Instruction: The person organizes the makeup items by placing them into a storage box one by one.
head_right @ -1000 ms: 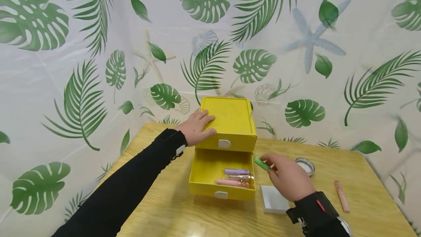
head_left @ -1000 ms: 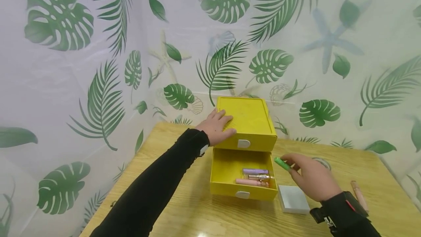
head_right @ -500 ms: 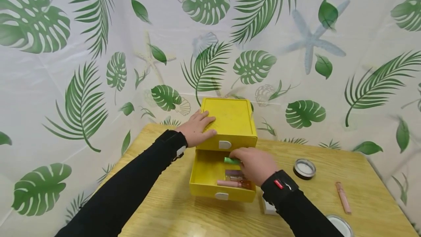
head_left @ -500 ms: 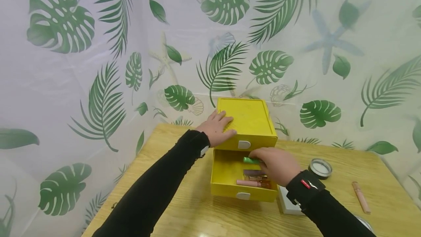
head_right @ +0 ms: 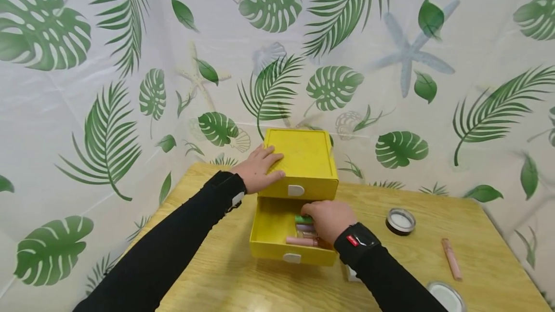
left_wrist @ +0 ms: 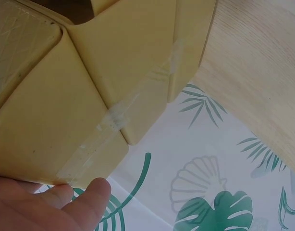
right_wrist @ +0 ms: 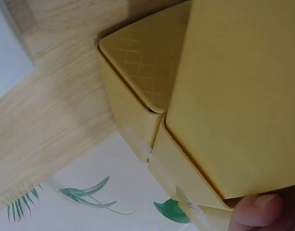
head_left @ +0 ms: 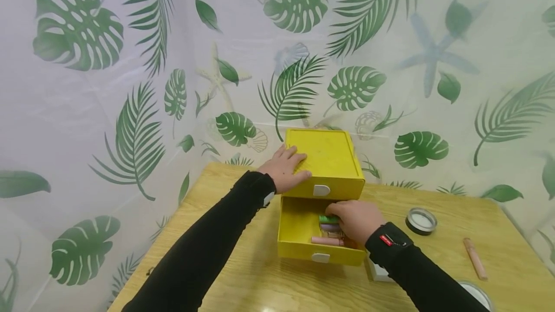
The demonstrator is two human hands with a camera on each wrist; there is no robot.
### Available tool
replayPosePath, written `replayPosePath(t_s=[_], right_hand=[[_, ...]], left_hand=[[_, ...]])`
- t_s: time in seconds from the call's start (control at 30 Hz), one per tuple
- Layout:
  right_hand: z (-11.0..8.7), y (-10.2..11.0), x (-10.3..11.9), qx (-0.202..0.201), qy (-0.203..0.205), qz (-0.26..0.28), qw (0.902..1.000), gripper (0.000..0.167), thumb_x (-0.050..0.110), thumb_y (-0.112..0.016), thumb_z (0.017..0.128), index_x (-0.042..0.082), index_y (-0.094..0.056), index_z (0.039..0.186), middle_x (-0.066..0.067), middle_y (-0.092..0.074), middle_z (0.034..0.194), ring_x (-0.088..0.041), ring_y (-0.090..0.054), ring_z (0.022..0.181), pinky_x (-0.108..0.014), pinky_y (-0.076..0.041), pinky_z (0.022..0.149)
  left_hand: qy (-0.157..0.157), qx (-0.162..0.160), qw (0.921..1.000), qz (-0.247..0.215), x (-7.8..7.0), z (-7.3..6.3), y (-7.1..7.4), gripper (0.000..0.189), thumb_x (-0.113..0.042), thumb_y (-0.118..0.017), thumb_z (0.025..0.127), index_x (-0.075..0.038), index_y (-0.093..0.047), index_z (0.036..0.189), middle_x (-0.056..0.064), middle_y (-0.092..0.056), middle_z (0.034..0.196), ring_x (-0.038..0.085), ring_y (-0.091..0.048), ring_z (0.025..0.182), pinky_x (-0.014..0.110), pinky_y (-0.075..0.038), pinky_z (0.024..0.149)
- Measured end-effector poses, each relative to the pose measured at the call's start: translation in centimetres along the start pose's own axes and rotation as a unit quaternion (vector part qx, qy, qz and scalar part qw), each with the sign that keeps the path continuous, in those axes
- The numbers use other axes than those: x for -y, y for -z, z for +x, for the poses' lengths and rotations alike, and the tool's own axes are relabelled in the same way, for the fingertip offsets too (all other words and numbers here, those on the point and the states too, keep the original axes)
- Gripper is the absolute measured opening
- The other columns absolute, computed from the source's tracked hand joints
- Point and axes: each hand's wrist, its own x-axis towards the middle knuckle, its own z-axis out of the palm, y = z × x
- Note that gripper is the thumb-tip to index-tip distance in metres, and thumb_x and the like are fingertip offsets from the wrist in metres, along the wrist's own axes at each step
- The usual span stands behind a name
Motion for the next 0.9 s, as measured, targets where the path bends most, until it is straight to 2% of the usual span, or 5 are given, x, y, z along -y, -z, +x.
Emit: replayPosePath(t_s=[0.4,0.57,0.7,0.77,0.9], right_hand=[[-0.3,0.2,0.3,0.041,-0.009,0.001,0.9991,0.012,0.014,-0.073,0.092,0.022,-0.078,0.1,0.01,-0.069,0.085,-0.011,-0.064,0.074,-0.033,-0.056,0.064],[-0.9,0.7,-0.1,0.049,0.0,0.053,0.9974,0.015,0.012,-0.069,0.093,0.017,-0.078,0.104,0.007,-0.07,0.091,-0.014,-0.067,0.082,-0.037,-0.058,0.072],[-2.3,1.7,-0.9,0.032,-0.019,0.122,0.9919,0.019,0.011,-0.068,0.094,0.014,-0.076,0.111,0.003,-0.071,0.104,-0.019,-0.067,0.096,-0.042,-0.057,0.082],[-3.4,2.4,-1.4,0.007,-0.038,0.145,0.9886,0.022,0.012,-0.069,0.095,0.014,-0.075,0.115,0.0,-0.07,0.111,-0.023,-0.066,0.102,-0.045,-0.057,0.085],[-6.6,3.6,-3.4,-0.037,-0.078,0.158,0.9837,0.03,0.01,-0.072,0.094,0.013,-0.07,0.124,-0.008,-0.067,0.121,-0.033,-0.063,0.111,-0.051,-0.053,0.089]], left_hand=[[0.001,0.005,1.0,-0.004,0.2,0.0,0.0,0.065,-0.055,-0.043,0.104,-0.021,-0.038,0.158,0.009,-0.021,0.167,0.031,-0.007,0.155,0.047,-0.02,0.123],[-0.002,0.007,1.0,0.001,0.2,0.0,-0.1,0.065,-0.056,-0.042,0.104,-0.021,-0.037,0.159,0.009,-0.021,0.167,0.031,-0.007,0.155,0.047,-0.02,0.123],[-0.002,0.005,1.0,-0.002,0.2,-0.1,0.0,0.065,-0.055,-0.042,0.104,-0.02,-0.037,0.158,0.009,-0.021,0.167,0.031,-0.007,0.155,0.046,-0.02,0.123],[0.0,0.003,1.0,-0.005,0.3,-0.2,0.1,0.065,-0.055,-0.043,0.104,-0.02,-0.038,0.158,0.009,-0.021,0.167,0.031,-0.007,0.155,0.046,-0.02,0.123],[0.006,-0.002,0.9999,-0.009,0.4,-0.4,0.2,0.065,-0.055,-0.044,0.104,-0.02,-0.038,0.158,0.009,-0.021,0.167,0.031,-0.007,0.155,0.046,-0.02,0.123]])
